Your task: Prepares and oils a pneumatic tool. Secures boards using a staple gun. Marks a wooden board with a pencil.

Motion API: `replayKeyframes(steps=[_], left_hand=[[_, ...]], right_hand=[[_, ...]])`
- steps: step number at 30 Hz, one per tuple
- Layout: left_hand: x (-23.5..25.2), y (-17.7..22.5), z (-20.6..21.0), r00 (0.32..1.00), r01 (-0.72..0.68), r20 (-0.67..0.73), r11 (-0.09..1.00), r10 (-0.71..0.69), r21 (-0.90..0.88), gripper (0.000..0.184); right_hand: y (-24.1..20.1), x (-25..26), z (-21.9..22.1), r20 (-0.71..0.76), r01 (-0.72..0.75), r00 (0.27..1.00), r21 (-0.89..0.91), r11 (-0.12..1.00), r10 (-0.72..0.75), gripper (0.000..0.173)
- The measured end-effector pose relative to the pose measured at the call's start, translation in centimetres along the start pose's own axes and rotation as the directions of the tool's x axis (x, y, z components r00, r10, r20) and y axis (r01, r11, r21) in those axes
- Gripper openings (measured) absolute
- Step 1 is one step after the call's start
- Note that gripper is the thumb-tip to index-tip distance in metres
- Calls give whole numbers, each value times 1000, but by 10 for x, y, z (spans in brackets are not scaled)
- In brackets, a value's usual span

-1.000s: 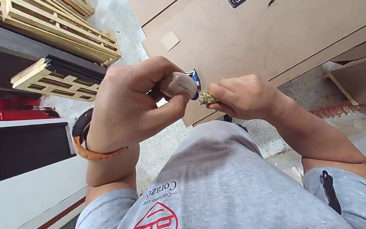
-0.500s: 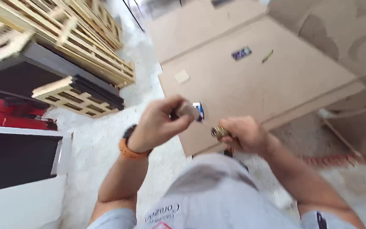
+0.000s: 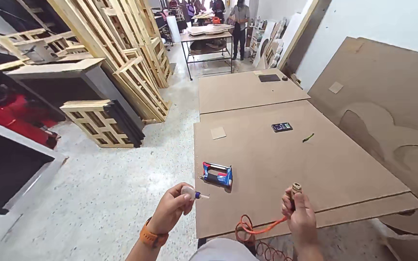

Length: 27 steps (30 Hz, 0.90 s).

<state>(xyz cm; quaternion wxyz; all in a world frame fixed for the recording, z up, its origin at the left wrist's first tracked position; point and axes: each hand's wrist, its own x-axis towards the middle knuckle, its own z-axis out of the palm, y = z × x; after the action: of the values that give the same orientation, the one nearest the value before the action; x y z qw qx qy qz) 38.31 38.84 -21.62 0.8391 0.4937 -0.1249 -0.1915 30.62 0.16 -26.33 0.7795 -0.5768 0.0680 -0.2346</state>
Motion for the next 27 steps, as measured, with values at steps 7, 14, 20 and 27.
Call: replayKeyframes(steps=[7, 14, 20, 27], left_hand=[[2, 4, 3, 998, -58, 34, 997, 60, -42, 23], [-3, -4, -9, 986, -50, -159, 998, 55, 35, 26], [-21, -38, -54, 929, -7, -370, 998, 29, 59, 27], [-15, -65, -135, 907, 99, -407, 994, -105, -36, 26]], right_hand=[[4, 23, -2, 6, 4, 1000, 36, 999, -4, 44], [30, 34, 9, 139, -141, 982, 73, 987, 130, 59], [80, 16, 42, 129, -472, 870, -61, 879, 476, 16], [200, -2, 114, 188, -143, 926, -626, 766, 326, 31]])
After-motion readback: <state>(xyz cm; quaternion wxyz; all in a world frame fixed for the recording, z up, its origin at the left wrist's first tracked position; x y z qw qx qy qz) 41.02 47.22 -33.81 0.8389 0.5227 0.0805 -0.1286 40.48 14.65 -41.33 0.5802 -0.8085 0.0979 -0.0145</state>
